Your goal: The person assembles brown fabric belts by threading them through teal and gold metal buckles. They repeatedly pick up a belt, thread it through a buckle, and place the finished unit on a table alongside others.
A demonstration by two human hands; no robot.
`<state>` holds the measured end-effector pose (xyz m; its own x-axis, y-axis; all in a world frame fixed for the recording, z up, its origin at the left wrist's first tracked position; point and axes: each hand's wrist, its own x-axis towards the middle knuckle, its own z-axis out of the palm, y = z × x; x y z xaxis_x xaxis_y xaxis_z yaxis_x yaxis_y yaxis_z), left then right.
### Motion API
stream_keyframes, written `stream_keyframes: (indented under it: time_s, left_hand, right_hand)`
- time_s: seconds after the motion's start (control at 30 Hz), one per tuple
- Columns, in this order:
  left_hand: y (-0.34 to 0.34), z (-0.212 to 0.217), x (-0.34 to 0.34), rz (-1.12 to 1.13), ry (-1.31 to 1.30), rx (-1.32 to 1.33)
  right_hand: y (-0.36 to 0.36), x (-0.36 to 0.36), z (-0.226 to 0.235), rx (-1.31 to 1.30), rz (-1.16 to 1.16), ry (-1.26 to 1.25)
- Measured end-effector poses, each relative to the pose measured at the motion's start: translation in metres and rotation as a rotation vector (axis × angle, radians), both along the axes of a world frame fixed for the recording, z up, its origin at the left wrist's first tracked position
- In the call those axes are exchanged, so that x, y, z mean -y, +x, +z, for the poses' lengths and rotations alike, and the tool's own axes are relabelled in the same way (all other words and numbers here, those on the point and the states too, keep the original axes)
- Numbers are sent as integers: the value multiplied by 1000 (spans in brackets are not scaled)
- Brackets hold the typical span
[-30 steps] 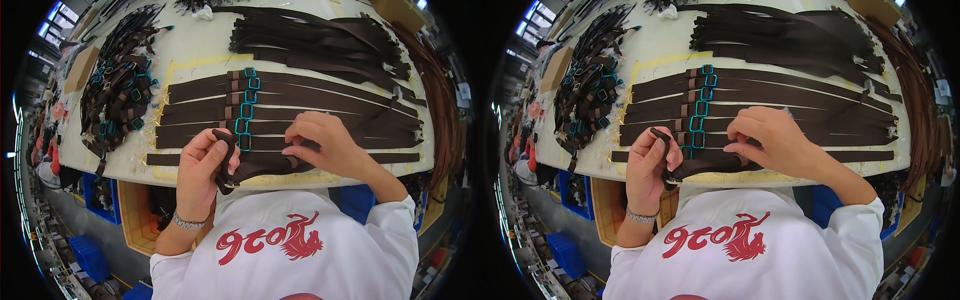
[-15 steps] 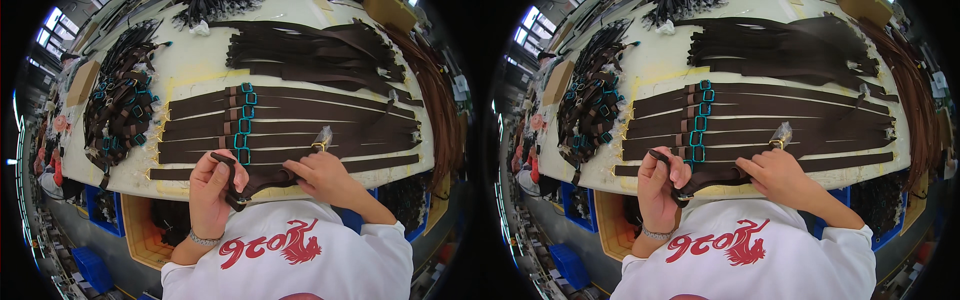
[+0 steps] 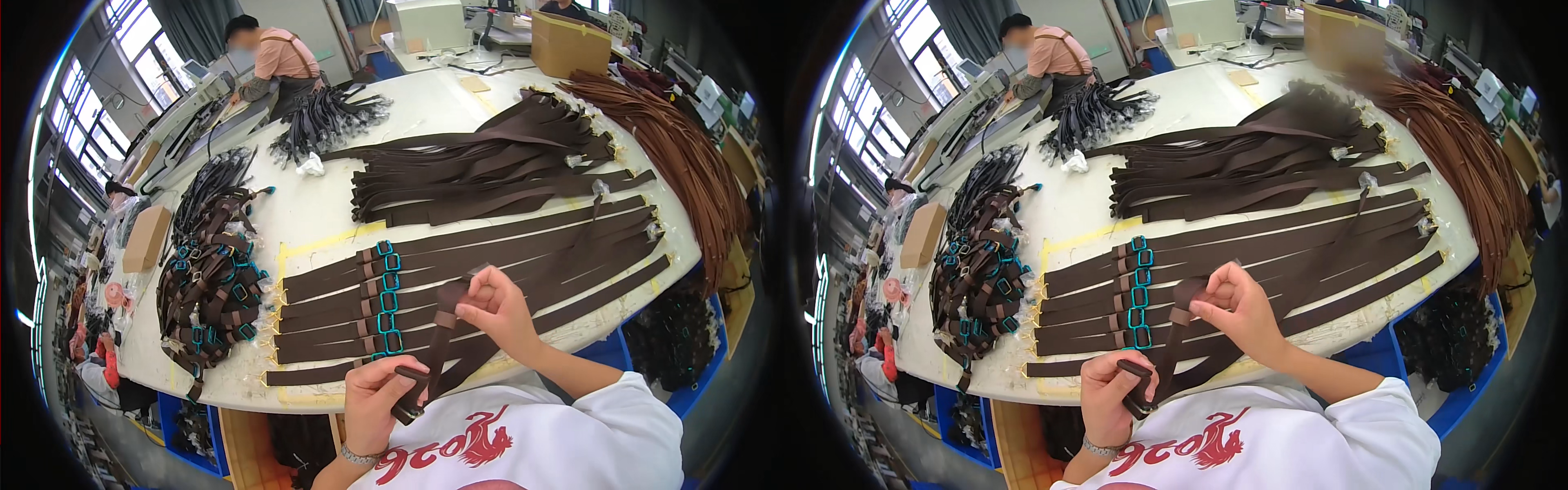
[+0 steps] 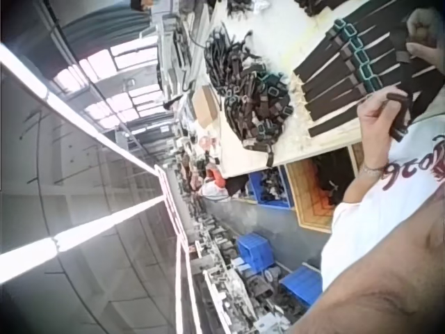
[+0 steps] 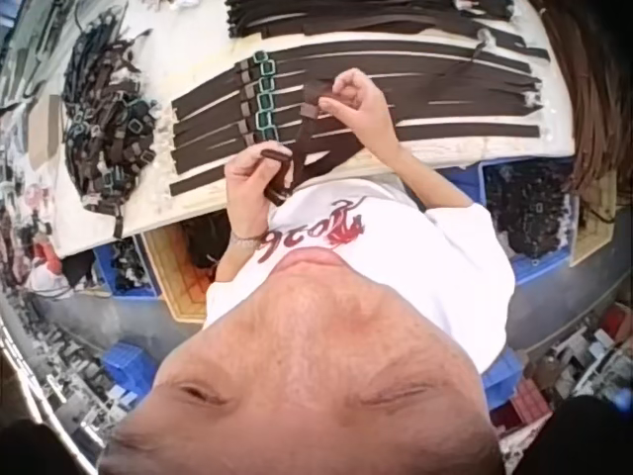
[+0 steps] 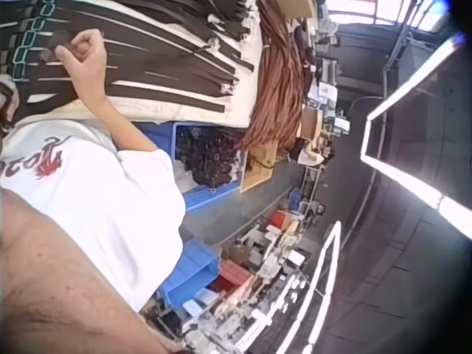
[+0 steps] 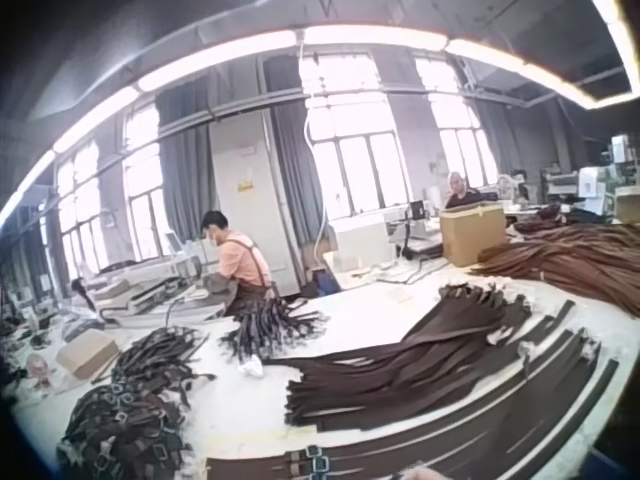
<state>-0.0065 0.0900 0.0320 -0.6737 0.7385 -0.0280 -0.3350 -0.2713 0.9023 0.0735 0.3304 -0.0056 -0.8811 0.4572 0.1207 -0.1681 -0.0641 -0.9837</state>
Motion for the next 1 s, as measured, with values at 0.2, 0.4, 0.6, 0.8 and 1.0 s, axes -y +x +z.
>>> stream_keyframes:
  time_s: [0.2,0.4,0.6,0.8,1.0]
  left_hand:
    - [7,2,-11,14,-128,-179]
    - [1,7,-18,-41,-223,-221]
    - [-17,-13,-14,82,-180,-116]
    - [-21,-34,-13,79,-246,-152]
    - [-24,-34,-14,-22,-278,-54]
  right_hand:
    - [-13,28,5,127,314,-1013]
    - [-15,34,11,24,326,-727]
    - [-11,42,3,55,468,-503]
    - [-7,51,-6,151,483,-477]
    - [-11,39,-14,91,562,-667]
